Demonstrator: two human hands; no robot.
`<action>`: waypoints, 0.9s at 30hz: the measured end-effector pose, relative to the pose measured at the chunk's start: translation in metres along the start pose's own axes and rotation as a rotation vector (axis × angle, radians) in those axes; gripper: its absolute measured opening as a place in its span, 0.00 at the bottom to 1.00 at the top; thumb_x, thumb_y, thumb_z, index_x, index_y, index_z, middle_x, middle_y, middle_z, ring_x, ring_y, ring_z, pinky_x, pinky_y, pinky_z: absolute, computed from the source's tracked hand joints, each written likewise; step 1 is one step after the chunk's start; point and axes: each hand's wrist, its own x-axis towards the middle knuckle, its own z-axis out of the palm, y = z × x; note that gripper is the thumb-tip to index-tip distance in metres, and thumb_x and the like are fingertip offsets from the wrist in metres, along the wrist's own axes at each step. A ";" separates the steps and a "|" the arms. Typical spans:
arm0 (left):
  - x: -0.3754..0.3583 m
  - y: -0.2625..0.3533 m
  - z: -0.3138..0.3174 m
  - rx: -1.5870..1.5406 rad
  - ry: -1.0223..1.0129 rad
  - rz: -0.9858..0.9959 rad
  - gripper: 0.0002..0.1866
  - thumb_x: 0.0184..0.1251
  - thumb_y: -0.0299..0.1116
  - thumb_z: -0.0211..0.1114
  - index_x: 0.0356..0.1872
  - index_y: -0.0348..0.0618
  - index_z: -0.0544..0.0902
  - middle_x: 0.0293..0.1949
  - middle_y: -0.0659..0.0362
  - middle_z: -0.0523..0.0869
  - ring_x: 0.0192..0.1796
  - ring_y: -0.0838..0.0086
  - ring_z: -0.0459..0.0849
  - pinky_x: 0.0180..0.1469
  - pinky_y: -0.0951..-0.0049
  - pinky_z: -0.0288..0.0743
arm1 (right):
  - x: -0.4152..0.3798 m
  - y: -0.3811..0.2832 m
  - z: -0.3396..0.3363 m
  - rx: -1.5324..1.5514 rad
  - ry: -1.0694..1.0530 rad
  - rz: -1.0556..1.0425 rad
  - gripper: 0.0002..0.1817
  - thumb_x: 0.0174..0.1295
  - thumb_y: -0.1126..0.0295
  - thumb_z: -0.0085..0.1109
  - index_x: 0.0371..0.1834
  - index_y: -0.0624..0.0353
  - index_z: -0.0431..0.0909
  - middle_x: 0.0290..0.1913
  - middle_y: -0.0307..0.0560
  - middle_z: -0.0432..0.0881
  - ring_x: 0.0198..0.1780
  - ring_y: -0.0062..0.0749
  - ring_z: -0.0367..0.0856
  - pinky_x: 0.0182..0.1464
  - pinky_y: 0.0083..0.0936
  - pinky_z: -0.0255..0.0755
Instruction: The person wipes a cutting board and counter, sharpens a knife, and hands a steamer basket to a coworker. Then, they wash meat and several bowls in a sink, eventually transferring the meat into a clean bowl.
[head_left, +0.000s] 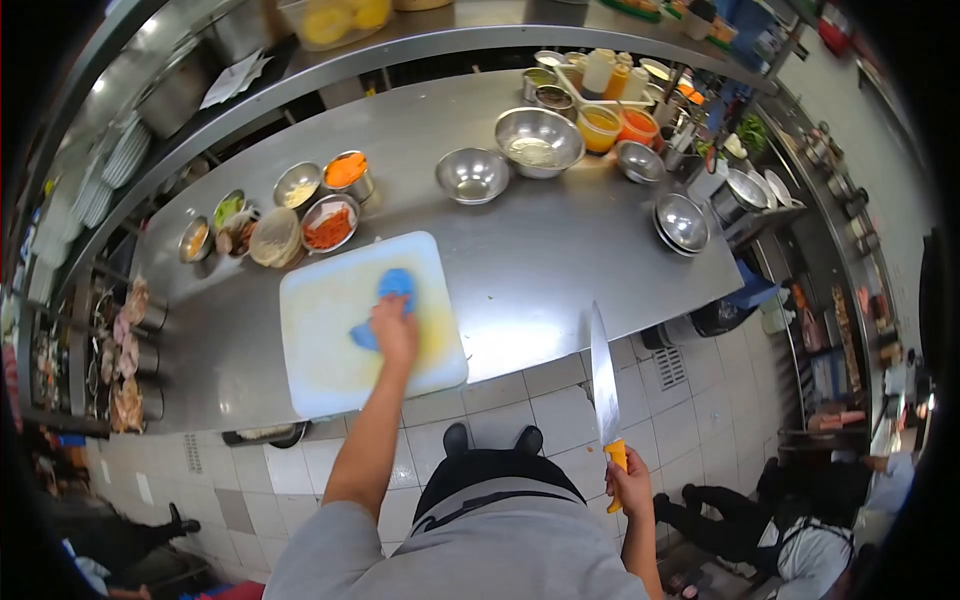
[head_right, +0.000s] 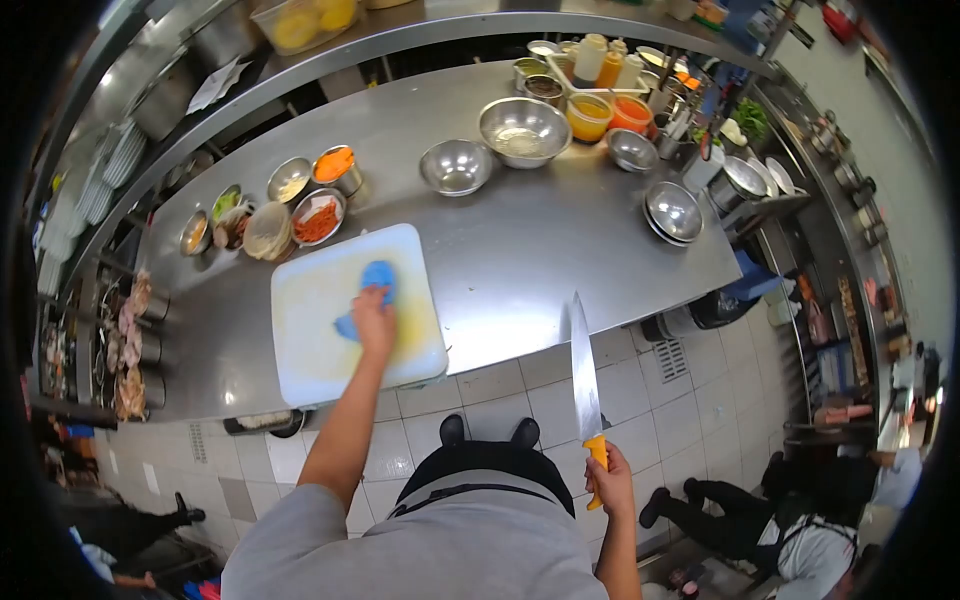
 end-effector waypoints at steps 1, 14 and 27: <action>0.002 0.028 0.013 -0.037 -0.069 0.047 0.21 0.53 0.23 0.67 0.51 0.46 0.87 0.57 0.49 0.84 0.58 0.49 0.79 0.61 0.50 0.71 | -0.006 0.005 0.004 0.010 0.021 -0.006 0.21 0.71 0.75 0.60 0.66 0.61 0.71 0.28 0.40 0.79 0.19 0.21 0.75 0.22 0.19 0.73; 0.106 0.095 0.147 0.112 -0.353 0.162 0.29 0.66 0.37 0.63 0.70 0.51 0.76 0.72 0.44 0.71 0.75 0.30 0.62 0.75 0.31 0.55 | -0.102 0.041 0.032 0.143 0.270 -0.030 0.21 0.70 0.75 0.63 0.65 0.60 0.73 0.28 0.38 0.79 0.22 0.19 0.75 0.24 0.19 0.72; -0.171 0.166 0.007 -0.499 -0.711 0.377 0.21 0.58 0.22 0.61 0.54 0.46 0.86 0.64 0.49 0.80 0.69 0.47 0.72 0.73 0.46 0.64 | -0.041 0.008 -0.045 0.074 0.108 -0.099 0.21 0.71 0.76 0.59 0.66 0.61 0.71 0.28 0.40 0.78 0.21 0.21 0.74 0.23 0.20 0.72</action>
